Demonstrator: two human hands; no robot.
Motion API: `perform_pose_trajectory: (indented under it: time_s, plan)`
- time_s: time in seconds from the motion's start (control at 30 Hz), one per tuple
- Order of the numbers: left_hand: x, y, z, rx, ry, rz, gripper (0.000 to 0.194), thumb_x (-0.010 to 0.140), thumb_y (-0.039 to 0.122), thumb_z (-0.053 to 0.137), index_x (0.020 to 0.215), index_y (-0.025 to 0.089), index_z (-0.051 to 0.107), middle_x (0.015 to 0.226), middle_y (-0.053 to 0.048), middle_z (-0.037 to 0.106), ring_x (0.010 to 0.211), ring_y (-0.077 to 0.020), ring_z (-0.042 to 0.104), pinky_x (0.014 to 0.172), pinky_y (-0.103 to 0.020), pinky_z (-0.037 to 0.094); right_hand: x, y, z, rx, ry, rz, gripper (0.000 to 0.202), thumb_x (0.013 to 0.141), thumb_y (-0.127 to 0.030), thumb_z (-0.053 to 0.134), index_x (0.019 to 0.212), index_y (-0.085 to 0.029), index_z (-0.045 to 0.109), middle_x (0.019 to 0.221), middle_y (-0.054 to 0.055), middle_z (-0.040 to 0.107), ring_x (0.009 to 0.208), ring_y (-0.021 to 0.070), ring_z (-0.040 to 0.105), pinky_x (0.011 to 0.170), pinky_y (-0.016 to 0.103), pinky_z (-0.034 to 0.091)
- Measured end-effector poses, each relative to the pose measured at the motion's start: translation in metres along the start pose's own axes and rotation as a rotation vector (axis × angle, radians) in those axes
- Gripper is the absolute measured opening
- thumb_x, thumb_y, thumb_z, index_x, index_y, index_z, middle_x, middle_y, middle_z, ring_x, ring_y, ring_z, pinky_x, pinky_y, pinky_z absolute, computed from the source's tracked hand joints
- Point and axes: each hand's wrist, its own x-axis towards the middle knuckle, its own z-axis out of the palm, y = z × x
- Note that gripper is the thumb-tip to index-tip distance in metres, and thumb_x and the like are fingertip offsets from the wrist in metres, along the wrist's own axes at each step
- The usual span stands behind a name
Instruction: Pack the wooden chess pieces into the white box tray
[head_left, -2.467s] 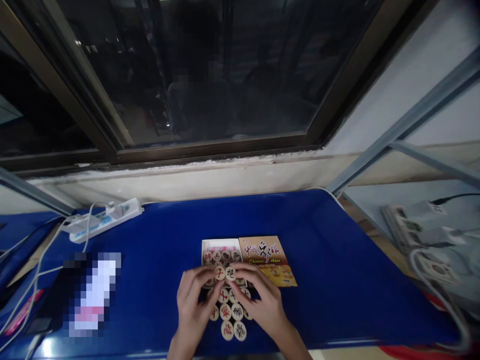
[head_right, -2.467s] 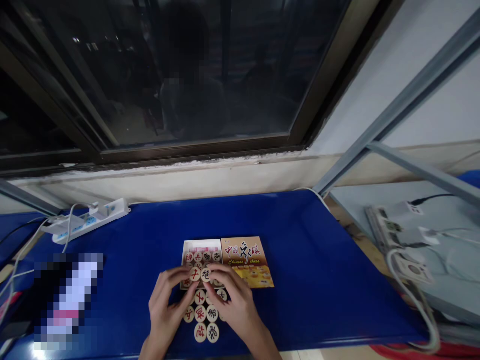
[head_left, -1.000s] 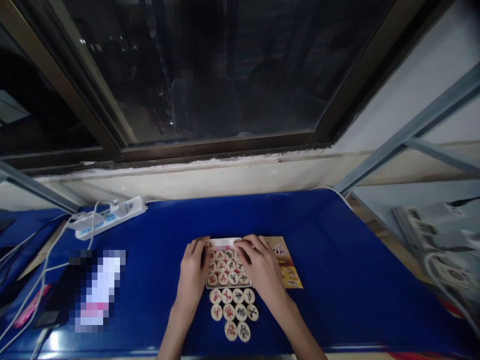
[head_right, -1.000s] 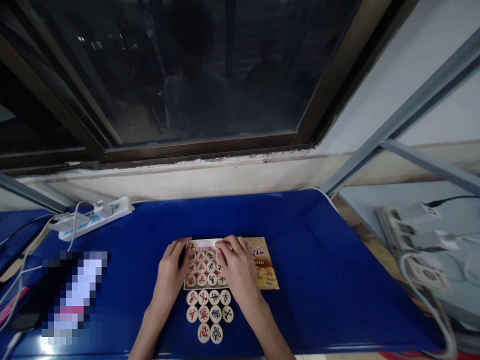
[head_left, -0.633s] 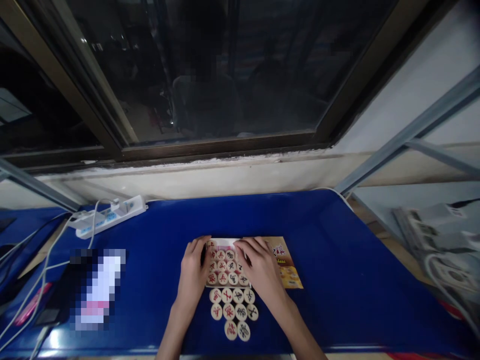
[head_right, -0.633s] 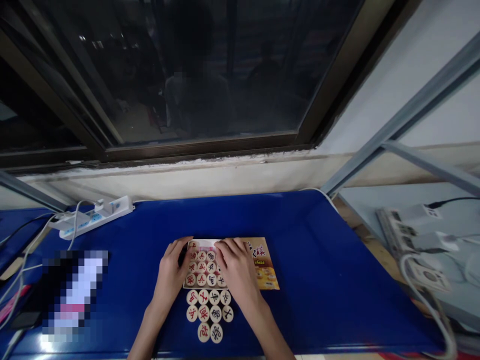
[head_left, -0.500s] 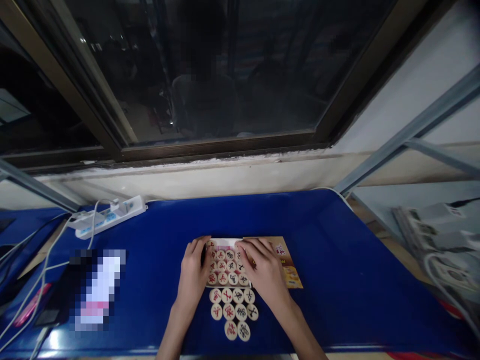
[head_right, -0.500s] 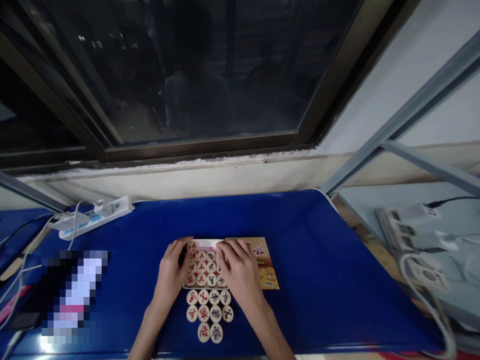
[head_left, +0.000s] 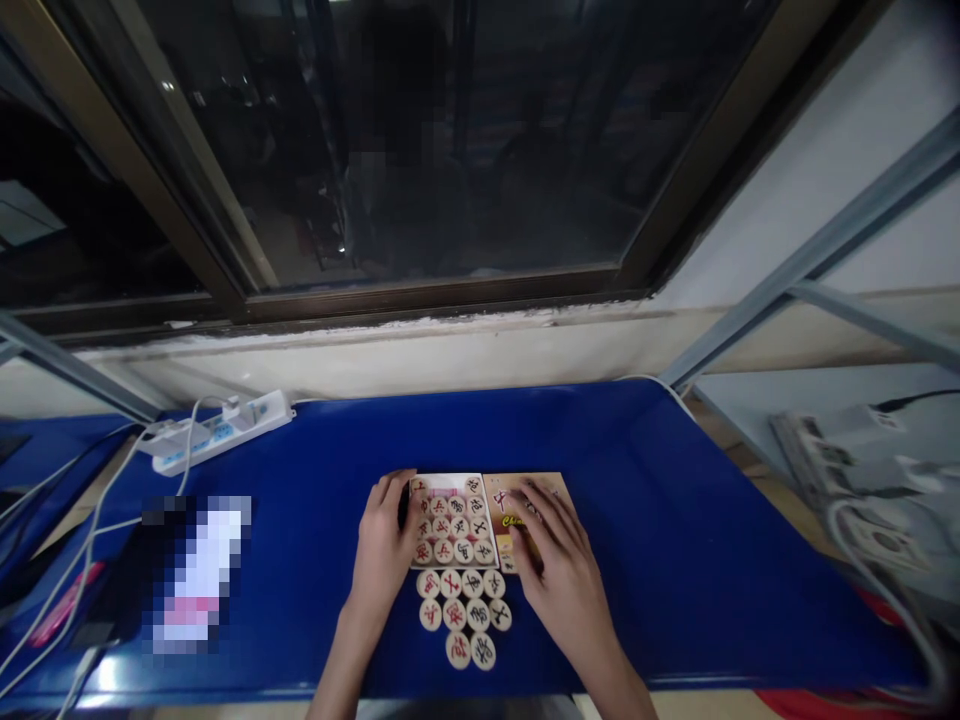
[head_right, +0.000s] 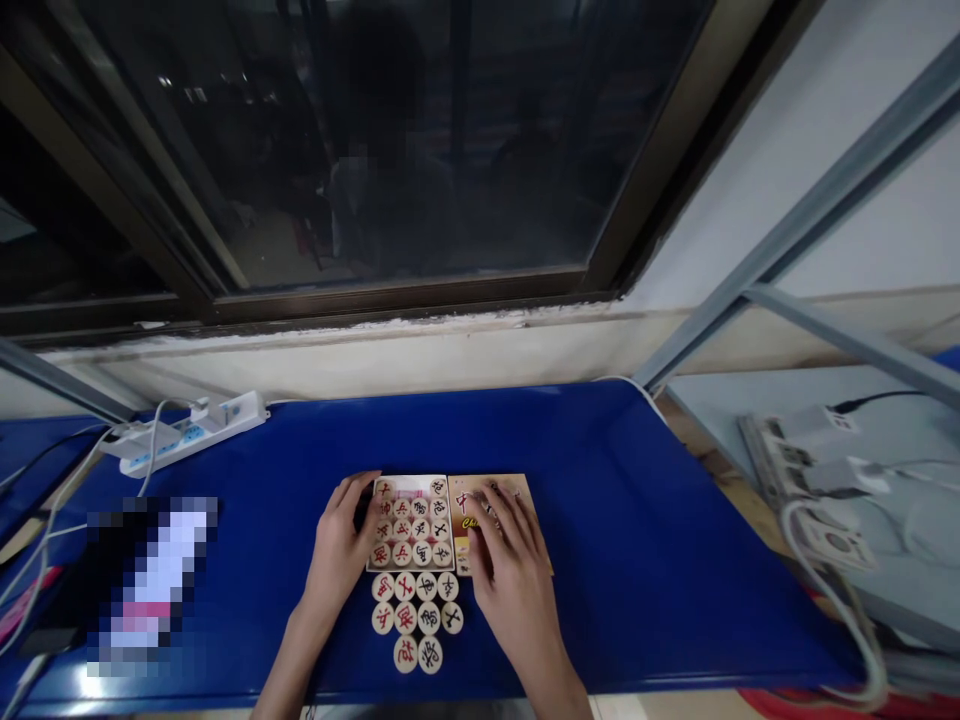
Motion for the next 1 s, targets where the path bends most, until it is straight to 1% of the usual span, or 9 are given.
perform_pose_trajectory:
  time_s: [0.27, 0.4, 0.47, 0.57, 0.63, 0.73, 0.8, 0.9, 1.0]
  plan:
    - [-0.005, -0.004, -0.002, 0.015, 0.048, -0.012, 0.027, 0.100, 0.025, 0.049, 0.125, 0.022, 0.060, 0.118, -0.011, 0.068, 0.107, -0.0253, 0.068, 0.090, -0.041, 0.057, 0.003, -0.003, -0.001, 0.037, 0.039, 0.012, 0.038, 0.100, -0.023, 0.051, 0.137, -0.024, 0.056, 0.140, 0.010, 0.060, 0.134, 0.0319, 0.053, 0.104, 0.057, 0.050]
    - [-0.013, -0.003, -0.008, 0.027, 0.093, -0.021, 0.025, 0.102, 0.027, 0.047, 0.122, 0.022, 0.061, 0.117, -0.010, 0.068, 0.103, -0.0238, 0.069, 0.086, -0.038, 0.058, 0.004, -0.008, -0.009, 0.081, 0.088, 0.011, 0.035, 0.098, -0.020, 0.053, 0.133, -0.024, 0.059, 0.134, 0.010, 0.064, 0.129, 0.0300, 0.056, 0.103, 0.053, 0.050]
    - [-0.025, -0.002, -0.013, 0.039, 0.133, -0.021, 0.023, 0.103, 0.027, 0.046, 0.120, 0.022, 0.062, 0.113, -0.009, 0.068, 0.101, -0.0231, 0.068, 0.086, -0.037, 0.057, 0.000, -0.014, -0.016, 0.110, 0.115, 0.007, 0.032, 0.097, -0.019, 0.055, 0.129, -0.023, 0.061, 0.125, 0.010, 0.067, 0.121, 0.0278, 0.061, 0.099, 0.048, 0.052]
    - [-0.055, 0.002, -0.020, 0.064, 0.171, 0.004, 0.019, 0.103, 0.025, 0.047, 0.112, 0.023, 0.064, 0.103, -0.007, 0.069, 0.096, -0.0222, 0.068, 0.083, -0.035, 0.055, -0.016, -0.026, -0.026, 0.156, 0.118, -0.023, 0.023, 0.095, -0.016, 0.058, 0.116, -0.023, 0.065, 0.107, 0.007, 0.071, 0.103, 0.0223, 0.067, 0.087, 0.039, 0.056]
    - [-0.077, 0.005, -0.024, 0.081, 0.151, 0.043, 0.018, 0.102, 0.023, 0.049, 0.109, 0.024, 0.065, 0.098, -0.006, 0.070, 0.092, -0.0211, 0.068, 0.081, -0.032, 0.054, -0.029, -0.034, -0.030, 0.196, 0.074, -0.050, 0.019, 0.094, -0.013, 0.058, 0.108, -0.023, 0.067, 0.097, 0.005, 0.071, 0.093, 0.0196, 0.068, 0.080, 0.034, 0.058]
    - [-0.103, 0.007, -0.028, 0.105, 0.088, 0.099, 0.018, 0.099, 0.022, 0.055, 0.110, 0.027, 0.068, 0.099, -0.004, 0.072, 0.089, -0.0204, 0.069, 0.079, -0.031, 0.053, -0.046, -0.039, -0.031, 0.253, -0.002, -0.079, 0.021, 0.093, -0.011, 0.058, 0.108, -0.022, 0.067, 0.095, 0.006, 0.070, 0.085, 0.0184, 0.069, 0.073, 0.032, 0.059]
    - [-0.111, 0.008, -0.030, 0.122, 0.045, 0.133, 0.019, 0.096, 0.021, 0.059, 0.111, 0.028, 0.068, 0.101, -0.004, 0.074, 0.090, -0.0208, 0.069, 0.079, -0.031, 0.053, -0.053, -0.039, -0.030, 0.264, -0.026, -0.084, 0.022, 0.092, -0.011, 0.058, 0.108, -0.021, 0.068, 0.096, 0.007, 0.070, 0.084, 0.0185, 0.069, 0.072, 0.032, 0.060]
    - [-0.115, 0.009, -0.032, 0.154, 0.002, 0.168, 0.022, 0.095, 0.021, 0.059, 0.115, 0.027, 0.067, 0.106, -0.006, 0.073, 0.094, -0.0214, 0.069, 0.081, -0.032, 0.054, -0.056, -0.037, -0.028, 0.254, -0.032, -0.069, 0.020, 0.093, -0.013, 0.059, 0.107, -0.022, 0.069, 0.098, 0.008, 0.070, 0.085, 0.0196, 0.070, 0.073, 0.032, 0.061]
    - [-0.120, 0.012, -0.032, 0.154, 0.023, 0.192, 0.020, 0.097, 0.022, 0.058, 0.114, 0.025, 0.067, 0.104, -0.008, 0.072, 0.093, -0.0216, 0.070, 0.081, -0.032, 0.055, -0.059, -0.036, -0.029, 0.266, -0.018, -0.063, 0.020, 0.092, -0.014, 0.059, 0.107, -0.022, 0.069, 0.097, 0.008, 0.070, 0.083, 0.0193, 0.071, 0.071, 0.031, 0.061]
